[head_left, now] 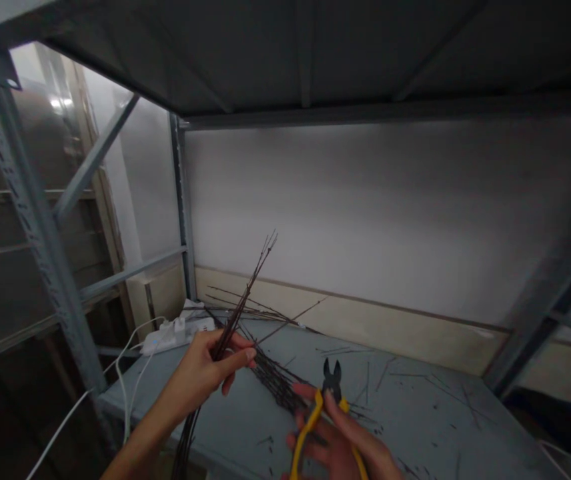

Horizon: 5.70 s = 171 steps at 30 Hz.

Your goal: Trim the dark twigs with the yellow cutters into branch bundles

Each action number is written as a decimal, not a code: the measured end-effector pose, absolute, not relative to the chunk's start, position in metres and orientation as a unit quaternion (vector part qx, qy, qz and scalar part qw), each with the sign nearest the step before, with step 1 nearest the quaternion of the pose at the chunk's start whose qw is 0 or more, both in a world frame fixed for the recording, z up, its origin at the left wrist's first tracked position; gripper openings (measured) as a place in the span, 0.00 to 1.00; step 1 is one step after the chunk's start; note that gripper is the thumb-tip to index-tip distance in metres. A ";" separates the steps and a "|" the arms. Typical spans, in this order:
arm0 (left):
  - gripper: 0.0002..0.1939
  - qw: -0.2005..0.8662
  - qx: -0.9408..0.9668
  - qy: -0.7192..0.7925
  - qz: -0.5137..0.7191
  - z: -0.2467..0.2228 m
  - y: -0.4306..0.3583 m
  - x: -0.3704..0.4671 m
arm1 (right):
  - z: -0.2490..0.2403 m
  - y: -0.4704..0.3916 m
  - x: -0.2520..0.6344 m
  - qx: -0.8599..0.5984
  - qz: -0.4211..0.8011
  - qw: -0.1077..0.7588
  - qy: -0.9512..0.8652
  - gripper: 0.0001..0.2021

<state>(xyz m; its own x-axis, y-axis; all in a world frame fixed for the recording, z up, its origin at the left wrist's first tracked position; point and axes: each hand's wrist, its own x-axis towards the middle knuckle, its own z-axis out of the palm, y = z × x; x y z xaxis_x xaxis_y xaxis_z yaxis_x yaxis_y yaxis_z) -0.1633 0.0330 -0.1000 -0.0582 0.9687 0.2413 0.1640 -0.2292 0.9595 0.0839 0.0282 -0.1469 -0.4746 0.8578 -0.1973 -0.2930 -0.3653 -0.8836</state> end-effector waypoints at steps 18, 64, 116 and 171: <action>0.20 0.329 0.586 0.528 0.520 -0.092 0.016 -0.157 | -0.059 0.080 0.121 -0.474 0.193 0.349 -0.785 0.18; 0.17 0.469 0.538 0.417 0.562 -0.101 0.044 -0.162 | -0.053 0.120 0.041 -0.341 0.504 0.484 -0.629 0.23; 0.15 0.503 0.493 0.312 0.637 -0.080 0.065 -0.097 | -0.020 0.120 0.085 -0.359 0.359 0.508 -0.696 0.19; 0.15 0.439 0.559 0.392 0.585 -0.097 0.069 -0.090 | -0.011 0.121 0.161 -0.542 0.057 0.404 -0.735 0.24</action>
